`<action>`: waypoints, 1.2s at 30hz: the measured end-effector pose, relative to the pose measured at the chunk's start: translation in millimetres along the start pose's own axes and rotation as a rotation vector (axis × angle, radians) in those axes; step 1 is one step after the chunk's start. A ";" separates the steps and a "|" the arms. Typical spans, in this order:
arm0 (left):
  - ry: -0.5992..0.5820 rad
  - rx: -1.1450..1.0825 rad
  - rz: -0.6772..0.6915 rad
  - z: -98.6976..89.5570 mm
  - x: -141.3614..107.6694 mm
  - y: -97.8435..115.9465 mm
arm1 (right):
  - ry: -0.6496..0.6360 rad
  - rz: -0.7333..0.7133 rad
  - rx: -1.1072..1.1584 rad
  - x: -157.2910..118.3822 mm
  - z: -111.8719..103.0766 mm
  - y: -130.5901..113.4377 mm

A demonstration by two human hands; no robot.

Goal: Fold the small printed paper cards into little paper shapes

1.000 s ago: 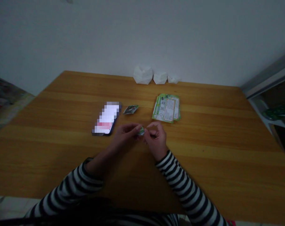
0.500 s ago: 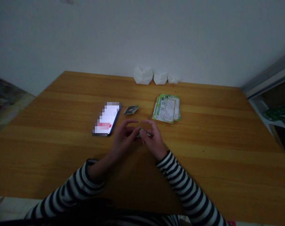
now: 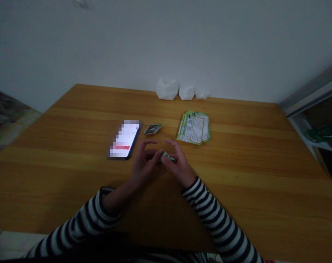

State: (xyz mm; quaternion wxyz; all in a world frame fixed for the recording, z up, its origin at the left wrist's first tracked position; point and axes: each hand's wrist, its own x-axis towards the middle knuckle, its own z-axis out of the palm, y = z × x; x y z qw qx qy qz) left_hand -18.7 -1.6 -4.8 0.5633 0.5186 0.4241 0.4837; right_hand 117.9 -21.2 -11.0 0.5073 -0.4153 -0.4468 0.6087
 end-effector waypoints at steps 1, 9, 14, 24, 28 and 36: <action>-0.005 -0.010 -0.001 -0.3 0.1 0.2 | -0.021 0.012 0.003 -0.2 -0.8 0.3; -0.023 -0.013 -0.013 0.5 -0.5 -1.6 | 0.017 0.024 0.072 -1.4 3.3 5.3; -0.006 -0.028 0.000 1.5 -1.9 2.0 | -0.045 0.007 0.053 -2.4 0.3 2.8; -0.133 -0.160 -0.153 1.1 3.1 -11.6 | 0.016 -0.012 0.047 -2.0 -2.2 8.5; -0.149 -0.038 -0.142 -3.6 9.2 -18.6 | 0.124 -0.096 -0.025 1.7 -5.1 12.1; 0.020 0.342 0.076 -18.4 14.1 -4.5 | 0.198 -0.321 -0.301 5.4 -13.2 7.8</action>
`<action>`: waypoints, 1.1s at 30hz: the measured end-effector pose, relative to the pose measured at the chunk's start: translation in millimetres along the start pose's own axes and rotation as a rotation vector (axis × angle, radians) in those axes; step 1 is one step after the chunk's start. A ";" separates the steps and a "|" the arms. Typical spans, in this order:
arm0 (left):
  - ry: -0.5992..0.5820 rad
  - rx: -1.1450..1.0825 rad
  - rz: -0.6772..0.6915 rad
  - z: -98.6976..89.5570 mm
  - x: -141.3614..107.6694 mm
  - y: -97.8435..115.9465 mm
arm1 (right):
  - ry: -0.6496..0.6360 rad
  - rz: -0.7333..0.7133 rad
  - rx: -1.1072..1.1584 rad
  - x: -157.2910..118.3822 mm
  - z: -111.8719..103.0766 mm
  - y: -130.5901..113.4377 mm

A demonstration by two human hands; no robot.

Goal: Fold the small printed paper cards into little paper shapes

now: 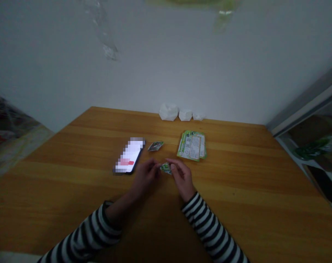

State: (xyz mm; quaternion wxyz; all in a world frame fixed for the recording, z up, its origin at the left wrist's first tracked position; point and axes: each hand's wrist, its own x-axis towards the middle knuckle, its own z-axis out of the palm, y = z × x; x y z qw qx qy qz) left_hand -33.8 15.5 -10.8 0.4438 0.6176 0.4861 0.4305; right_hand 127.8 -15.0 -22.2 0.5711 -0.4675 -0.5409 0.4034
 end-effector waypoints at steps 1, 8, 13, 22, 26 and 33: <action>0.002 0.030 0.018 -1.1 0.3 1.0 | 0.025 -0.026 -0.024 1.0 -1.7 -0.4; -0.062 -0.066 0.024 4.5 2.8 -0.9 | 0.038 0.059 0.085 5.2 -5.2 8.2; -0.101 -0.389 -0.084 12.1 6.4 -11.0 | 0.072 0.155 0.270 5.8 0.7 18.2; -0.006 -0.415 -0.075 11.0 10.9 -20.8 | 0.013 0.192 0.244 5.5 1.3 14.6; -0.058 -0.270 0.028 11.0 7.5 -16.6 | 0.028 0.272 0.368 5.5 2.3 19.1; -0.138 0.138 0.326 8.2 4.9 -11.9 | 0.078 0.431 0.611 6.9 -1.5 22.9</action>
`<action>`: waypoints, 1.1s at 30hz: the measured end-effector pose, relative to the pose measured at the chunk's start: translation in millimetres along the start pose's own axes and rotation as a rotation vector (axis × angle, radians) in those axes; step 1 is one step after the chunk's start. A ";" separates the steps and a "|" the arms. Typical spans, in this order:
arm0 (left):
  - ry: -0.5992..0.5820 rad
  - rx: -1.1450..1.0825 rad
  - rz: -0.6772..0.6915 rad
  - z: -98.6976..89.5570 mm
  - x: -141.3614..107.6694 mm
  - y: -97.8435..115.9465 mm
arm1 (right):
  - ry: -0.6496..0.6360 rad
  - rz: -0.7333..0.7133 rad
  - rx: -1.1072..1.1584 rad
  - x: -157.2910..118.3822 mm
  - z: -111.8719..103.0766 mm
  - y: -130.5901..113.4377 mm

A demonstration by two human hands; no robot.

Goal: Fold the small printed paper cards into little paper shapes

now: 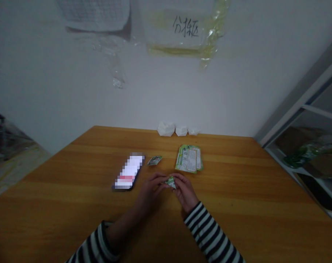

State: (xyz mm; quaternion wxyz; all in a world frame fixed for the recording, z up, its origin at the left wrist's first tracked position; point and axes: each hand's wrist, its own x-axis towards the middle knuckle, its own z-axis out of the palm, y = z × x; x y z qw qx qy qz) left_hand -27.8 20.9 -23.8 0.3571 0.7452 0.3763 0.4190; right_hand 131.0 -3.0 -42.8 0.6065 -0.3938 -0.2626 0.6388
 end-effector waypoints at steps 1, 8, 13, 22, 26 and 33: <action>-0.007 0.024 0.010 -0.2 -0.4 0.2 | -0.002 0.021 -0.004 -0.2 0.3 -0.5; -0.104 -0.015 -0.111 2.4 -6.2 3.2 | 0.004 -0.134 -0.212 -4.9 3.6 -0.3; -0.085 -0.051 -0.179 2.9 -6.7 0.5 | -0.085 -0.221 -0.453 -7.6 6.4 -2.3; -0.154 -0.050 -0.115 0.1 -5.1 6.9 | -0.066 -0.233 -0.562 -7.6 5.7 -0.7; -0.137 -0.129 -0.159 3.0 -5.5 3.3 | -0.055 -0.240 -0.611 -6.9 3.0 2.6; -0.221 -0.406 -0.235 6.8 -5.6 7.0 | -0.191 -0.238 -0.561 0.7 -7.4 -2.2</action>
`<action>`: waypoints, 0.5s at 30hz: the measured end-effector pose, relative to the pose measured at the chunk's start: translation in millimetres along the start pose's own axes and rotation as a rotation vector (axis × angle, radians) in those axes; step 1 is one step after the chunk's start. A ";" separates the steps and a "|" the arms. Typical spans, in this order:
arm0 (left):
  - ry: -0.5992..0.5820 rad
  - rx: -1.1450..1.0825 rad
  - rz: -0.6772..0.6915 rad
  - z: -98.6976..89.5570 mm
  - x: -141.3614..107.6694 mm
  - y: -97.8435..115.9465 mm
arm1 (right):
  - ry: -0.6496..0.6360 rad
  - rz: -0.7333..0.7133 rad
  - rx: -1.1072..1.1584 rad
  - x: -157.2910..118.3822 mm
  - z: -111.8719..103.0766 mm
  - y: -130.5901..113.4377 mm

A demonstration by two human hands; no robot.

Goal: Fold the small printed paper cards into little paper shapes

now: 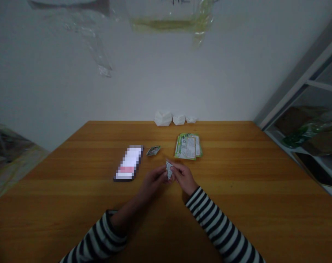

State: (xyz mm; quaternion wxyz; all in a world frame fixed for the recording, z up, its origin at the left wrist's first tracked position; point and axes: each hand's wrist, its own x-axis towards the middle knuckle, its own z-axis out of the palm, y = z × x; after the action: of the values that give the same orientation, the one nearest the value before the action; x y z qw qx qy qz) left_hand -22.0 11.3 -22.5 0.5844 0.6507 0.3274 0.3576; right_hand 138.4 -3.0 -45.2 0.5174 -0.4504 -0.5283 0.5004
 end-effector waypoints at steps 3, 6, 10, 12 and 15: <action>-0.042 -0.104 -0.028 3.5 -0.6 0.3 | -0.065 -0.057 -0.108 -0.7 -1.4 -7.2; 0.057 -0.006 -0.017 3.1 -1.9 -0.5 | 0.067 -0.207 -0.337 -5.7 4.1 -16.5; 0.191 0.401 0.030 -2.3 -5.0 0.2 | 0.134 -0.268 -0.516 -13.0 13.6 -22.4; 0.194 0.528 0.072 -3.4 -6.6 0.5 | 0.092 -0.258 -0.497 -15.3 17.1 -21.3; 0.180 0.518 0.131 -1.7 -8.2 0.9 | 0.129 -0.229 -0.395 -17.8 20.9 -18.3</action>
State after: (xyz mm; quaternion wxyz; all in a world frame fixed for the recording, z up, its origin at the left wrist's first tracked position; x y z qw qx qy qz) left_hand -27.7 5.2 -22.2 0.3428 0.7637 0.4158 0.3555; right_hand 119.4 -23.8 -28.0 0.5051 -0.5111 -0.6296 0.2954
